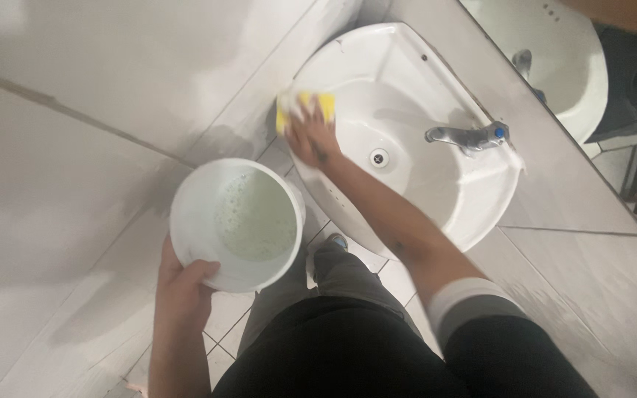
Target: The person cleans a white bathroom sink using a yellow sponge and a white bucket containing soapy water. They repeatedly dip the sponge into the bucket and scrub the sink basin, faucet, and surrounding surfaces. The person also wipes the underside of the sink.
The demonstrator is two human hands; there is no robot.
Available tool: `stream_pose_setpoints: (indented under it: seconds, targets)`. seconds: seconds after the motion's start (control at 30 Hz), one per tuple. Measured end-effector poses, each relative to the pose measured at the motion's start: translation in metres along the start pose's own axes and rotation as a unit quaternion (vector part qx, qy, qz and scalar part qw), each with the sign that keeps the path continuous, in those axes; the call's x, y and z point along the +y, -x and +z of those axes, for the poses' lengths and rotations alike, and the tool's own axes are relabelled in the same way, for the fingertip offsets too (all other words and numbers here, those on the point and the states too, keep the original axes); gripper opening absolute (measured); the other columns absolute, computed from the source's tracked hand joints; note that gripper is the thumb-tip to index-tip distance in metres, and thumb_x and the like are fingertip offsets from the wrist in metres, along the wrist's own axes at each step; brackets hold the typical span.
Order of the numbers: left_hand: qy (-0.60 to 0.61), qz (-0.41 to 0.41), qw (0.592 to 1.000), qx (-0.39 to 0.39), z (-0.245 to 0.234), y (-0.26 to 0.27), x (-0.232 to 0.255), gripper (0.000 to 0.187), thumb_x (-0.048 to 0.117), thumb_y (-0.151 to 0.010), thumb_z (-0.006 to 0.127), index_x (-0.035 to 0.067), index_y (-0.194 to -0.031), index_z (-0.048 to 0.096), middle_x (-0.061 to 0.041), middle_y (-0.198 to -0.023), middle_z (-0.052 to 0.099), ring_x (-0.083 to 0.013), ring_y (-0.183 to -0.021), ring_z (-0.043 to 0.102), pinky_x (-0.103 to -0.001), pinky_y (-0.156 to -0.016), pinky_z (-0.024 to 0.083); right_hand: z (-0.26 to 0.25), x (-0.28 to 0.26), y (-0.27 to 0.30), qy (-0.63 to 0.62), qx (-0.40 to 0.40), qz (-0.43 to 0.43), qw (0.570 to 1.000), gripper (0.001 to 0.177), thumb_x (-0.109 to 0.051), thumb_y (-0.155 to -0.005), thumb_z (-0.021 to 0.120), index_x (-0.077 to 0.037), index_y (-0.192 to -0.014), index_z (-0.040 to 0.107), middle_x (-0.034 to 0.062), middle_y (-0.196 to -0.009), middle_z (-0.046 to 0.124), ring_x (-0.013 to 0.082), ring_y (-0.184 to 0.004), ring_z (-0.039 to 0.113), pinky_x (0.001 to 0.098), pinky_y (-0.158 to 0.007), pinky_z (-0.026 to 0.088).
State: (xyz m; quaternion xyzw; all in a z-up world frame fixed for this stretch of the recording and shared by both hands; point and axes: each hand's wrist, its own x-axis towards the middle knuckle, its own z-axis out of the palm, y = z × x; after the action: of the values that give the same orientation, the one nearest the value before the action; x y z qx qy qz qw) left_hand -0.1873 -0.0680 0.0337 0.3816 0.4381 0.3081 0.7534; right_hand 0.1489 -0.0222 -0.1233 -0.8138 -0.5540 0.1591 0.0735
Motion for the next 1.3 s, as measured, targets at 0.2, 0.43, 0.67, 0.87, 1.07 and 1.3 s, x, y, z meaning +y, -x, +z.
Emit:
stream_pose_setpoints:
  seconds: [0.2, 0.43, 0.67, 0.87, 1.07, 1.3]
  targets:
    - [-0.006, -0.008, 1.0, -0.01, -0.002, 0.014, 0.002, 0.09, 0.002, -0.066, 0.05, -0.002, -0.154, 0.03, -0.025, -0.137, 0.053, -0.036, -0.12, 0.063, -0.046, -0.078, 0.064, -0.002, 0.028, -0.029, 0.023, -0.014, -0.012, 1.0, 0.06, -0.045, -0.1, 0.04, -0.019, -0.155, 0.041, 0.014, -0.168, 0.018, 0.0449, -0.154, 0.009, 0.0776, -0.112, 0.018]
    - [-0.039, -0.038, 0.998, -0.014, 0.018, -0.003, -0.002, 0.089, 0.0, -0.068, 0.05, 0.001, -0.154, 0.03, -0.026, -0.133, 0.056, -0.0381, -0.117, 0.065, -0.046, -0.08, 0.062, 0.019, 0.023, -0.01, -0.017, -0.043, -0.005, 0.999, 0.064, -0.047, -0.094, 0.051, -0.025, -0.154, 0.046, 0.0122, -0.17, 0.023, 0.042, -0.154, 0.011, 0.0752, -0.112, 0.018]
    - [-0.03, -0.022, 0.998, -0.05, 0.056, -0.056, -0.011, 0.087, -0.006, -0.069, 0.049, 0.002, -0.153, 0.03, -0.024, -0.137, 0.054, -0.033, -0.126, 0.061, -0.039, -0.098, 0.054, 0.036, 0.023, 0.132, -0.198, -0.025, -0.063, 0.978, 0.059, -0.05, -0.094, 0.06, -0.022, -0.146, 0.056, 0.0157, -0.155, 0.051, 0.0332, -0.142, 0.053, 0.0485, -0.121, 0.046]
    - [-0.071, 0.022, 0.994, -0.081, 0.092, -0.088, -0.017, 0.081, -0.003, -0.074, 0.05, 0.003, -0.153, 0.03, -0.024, -0.134, 0.057, -0.0314, -0.115, 0.069, -0.041, -0.082, 0.061, 0.009, 0.064, 0.238, -0.045, -0.02, -0.117, 0.992, 0.048, -0.045, -0.104, 0.051, -0.022, -0.146, 0.055, 0.0241, -0.152, 0.048, 0.0396, -0.133, 0.048, 0.0543, -0.103, 0.044]
    - [-0.071, 0.016, 0.986, -0.153, 0.105, -0.116, -0.031, 0.075, -0.001, -0.079, 0.051, 0.003, -0.152, 0.035, -0.021, -0.136, 0.057, -0.0294, -0.109, 0.069, -0.039, -0.074, 0.065, -0.049, 0.13, 0.278, 0.086, -0.178, 0.113, 0.974, 0.042, -0.046, -0.104, 0.038, -0.029, -0.126, 0.068, -0.0002, -0.114, 0.072, 0.0192, -0.111, 0.067, 0.045, -0.1, 0.05]
    - [-0.167, -0.003, 0.978, -0.126, 0.11, -0.126, -0.041, 0.078, -0.002, -0.076, 0.049, 0.005, -0.153, 0.035, -0.023, -0.133, 0.06, -0.0294, -0.105, 0.073, -0.037, -0.069, 0.064, 0.023, 0.091, 0.19, -0.148, -0.213, 0.142, 0.955, 0.061, -0.053, -0.102, 0.035, -0.023, -0.154, 0.045, 0.0183, -0.151, 0.048, 0.0387, -0.138, 0.046, 0.0551, -0.118, 0.034]
